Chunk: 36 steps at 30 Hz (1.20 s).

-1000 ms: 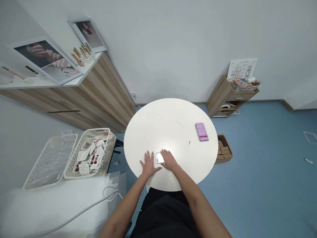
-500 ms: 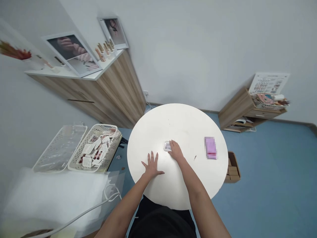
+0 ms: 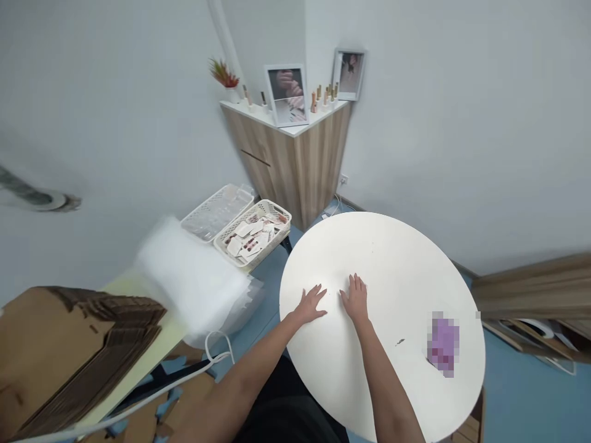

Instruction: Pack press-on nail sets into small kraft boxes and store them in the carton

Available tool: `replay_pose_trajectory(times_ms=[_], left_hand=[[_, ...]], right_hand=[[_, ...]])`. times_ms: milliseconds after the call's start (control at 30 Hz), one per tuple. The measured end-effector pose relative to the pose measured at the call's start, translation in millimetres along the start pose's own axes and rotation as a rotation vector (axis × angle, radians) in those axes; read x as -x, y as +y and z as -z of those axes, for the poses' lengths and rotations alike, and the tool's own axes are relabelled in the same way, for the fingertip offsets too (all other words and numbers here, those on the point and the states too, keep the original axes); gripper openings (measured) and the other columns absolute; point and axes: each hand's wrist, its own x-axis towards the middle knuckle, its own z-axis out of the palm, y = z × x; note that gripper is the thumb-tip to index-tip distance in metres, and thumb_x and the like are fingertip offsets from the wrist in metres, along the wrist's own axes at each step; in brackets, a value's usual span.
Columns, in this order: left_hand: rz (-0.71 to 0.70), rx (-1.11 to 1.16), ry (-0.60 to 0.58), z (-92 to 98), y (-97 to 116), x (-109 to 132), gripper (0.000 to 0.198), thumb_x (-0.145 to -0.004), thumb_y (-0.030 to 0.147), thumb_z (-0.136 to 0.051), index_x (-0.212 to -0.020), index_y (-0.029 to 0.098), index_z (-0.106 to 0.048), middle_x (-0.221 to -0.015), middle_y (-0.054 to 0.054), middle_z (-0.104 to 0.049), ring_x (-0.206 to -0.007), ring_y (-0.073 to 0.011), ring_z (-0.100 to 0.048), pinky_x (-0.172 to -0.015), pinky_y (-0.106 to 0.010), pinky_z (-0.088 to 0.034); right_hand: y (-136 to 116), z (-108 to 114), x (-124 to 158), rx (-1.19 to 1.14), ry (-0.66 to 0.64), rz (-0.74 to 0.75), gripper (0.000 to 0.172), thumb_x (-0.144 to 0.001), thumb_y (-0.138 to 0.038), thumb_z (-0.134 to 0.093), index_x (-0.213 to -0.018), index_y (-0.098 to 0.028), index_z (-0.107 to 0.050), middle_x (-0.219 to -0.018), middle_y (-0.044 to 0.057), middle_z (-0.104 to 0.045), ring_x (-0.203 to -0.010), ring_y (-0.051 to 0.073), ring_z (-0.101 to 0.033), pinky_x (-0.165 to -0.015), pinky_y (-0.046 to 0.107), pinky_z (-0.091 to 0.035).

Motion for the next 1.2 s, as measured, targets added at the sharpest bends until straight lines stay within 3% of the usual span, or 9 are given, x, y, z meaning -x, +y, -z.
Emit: replay_pose_trajectory(times_ms=[67,133,200,300,400,567,733,967,1200], left_hand=[[0.003,0.122,0.194,7.1,-13.0,20.5,0.048,-0.09,0.031,-0.047,-0.138,0.023,-0.047,-0.144,-0.01,-0.049,-0.13,-0.0234,-0.048,-0.109,-0.046,-0.038],[0.021,0.198,0.382,17.5,-34.1,49.4,0.036,-0.093,0.025,-0.042,-0.124,0.023,-0.059,-0.123,-0.006,-0.065,-0.109,-0.0188,-0.063,-0.096,-0.035,-0.05],[0.064,0.201,0.546,31.9,-63.6,84.7,0.031,-0.094,0.027,-0.041,-0.117,0.023,-0.062,-0.113,-0.005,-0.068,-0.101,-0.0184,-0.065,-0.091,-0.034,-0.053],[0.164,0.105,0.765,56.9,-119.9,142.1,0.031,-0.095,0.027,-0.04,-0.116,0.022,-0.062,-0.116,-0.007,-0.067,-0.112,-0.0205,-0.061,-0.099,-0.039,-0.049],[0.307,-0.011,0.865,79.1,-178.9,194.3,0.034,-0.094,0.025,-0.04,-0.122,0.021,-0.059,-0.124,-0.009,-0.064,-0.118,-0.0219,-0.057,-0.104,-0.043,-0.045],[0.47,-0.185,0.732,102.2,-245.9,249.1,0.042,-0.09,0.022,-0.044,-0.131,0.014,-0.053,-0.141,-0.013,-0.052,-0.134,-0.0248,-0.045,-0.112,-0.046,-0.035],[0.453,-0.282,0.538,118.6,-264.9,269.1,0.042,-0.088,0.016,-0.047,-0.129,0.019,-0.055,-0.14,-0.012,-0.054,-0.131,-0.0233,-0.048,-0.115,-0.049,-0.027],[0.413,-0.337,0.44,132.6,-268.3,270.8,0.032,-0.086,0.008,-0.049,-0.116,0.015,-0.059,-0.132,-0.014,-0.059,-0.121,-0.0226,-0.056,-0.109,-0.04,-0.034],[0.433,-0.343,0.495,159.3,-265.3,275.3,0.024,-0.095,0.013,-0.037,-0.092,0.017,-0.061,-0.095,-0.007,-0.068,-0.09,-0.0188,-0.065,-0.079,-0.029,-0.048]], right_hand=[[-31.0,-3.9,-7.0,-0.048,0.019,0.074,0.056,-0.094,-0.044,-0.04,-0.142,-0.015,-0.036,-0.144,0.019,-0.042,-0.134,0.033,-0.035,-0.105,0.054,-0.035],[-67.1,-10.7,-14.2,-0.098,0.018,0.154,0.054,-0.095,-0.042,-0.039,-0.141,-0.016,-0.037,-0.142,0.019,-0.045,-0.131,0.032,-0.038,-0.104,0.054,-0.037],[-107.1,-20.1,-20.1,-0.147,0.001,0.237,0.051,-0.095,-0.04,-0.038,-0.141,-0.017,-0.038,-0.14,0.018,-0.047,-0.129,0.032,-0.042,-0.102,0.054,-0.039],[-172.0,-37.5,-24.2,-0.202,-0.039,0.343,0.048,-0.096,-0.036,-0.039,-0.14,-0.017,-0.041,-0.137,0.018,-0.05,-0.126,0.03,-0.046,-0.102,0.052,-0.042],[-238.3,-55.9,-22.8,-0.232,-0.094,0.435,0.046,-0.095,-0.033,-0.04,-0.138,-0.017,-0.045,-0.135,0.017,-0.053,-0.124,0.029,-0.049,-0.102,0.05,-0.043],[-335.1,-82.8,-14.5,-0.226,-0.257,0.578,0.038,-0.093,-0.025,-0.044,-0.129,-0.017,-0.056,-0.13,0.014,-0.06,-0.119,0.026,-0.054,-0.103,0.045,-0.044],[-396.3,-105.0,-5.8,-0.192,-0.384,0.628,0.034,-0.092,-0.021,-0.046,-0.122,-0.016,-0.062,-0.128,0.013,-0.063,-0.12,0.024,-0.056,-0.106,0.044,-0.04],[-428.4,-131.4,-0.2,-0.101,-0.479,0.601,0.036,-0.089,-0.017,-0.049,-0.123,-0.016,-0.061,-0.131,0.013,-0.061,-0.123,0.024,-0.055,-0.109,0.044,-0.037],[-448.3,-135.5,-6.5,-0.06,-0.385,0.555,0.049,-0.085,-0.012,-0.054,-0.134,-0.014,-0.053,-0.144,0.017,-0.048,-0.135,0.028,-0.041,-0.112,0.047,-0.034]])
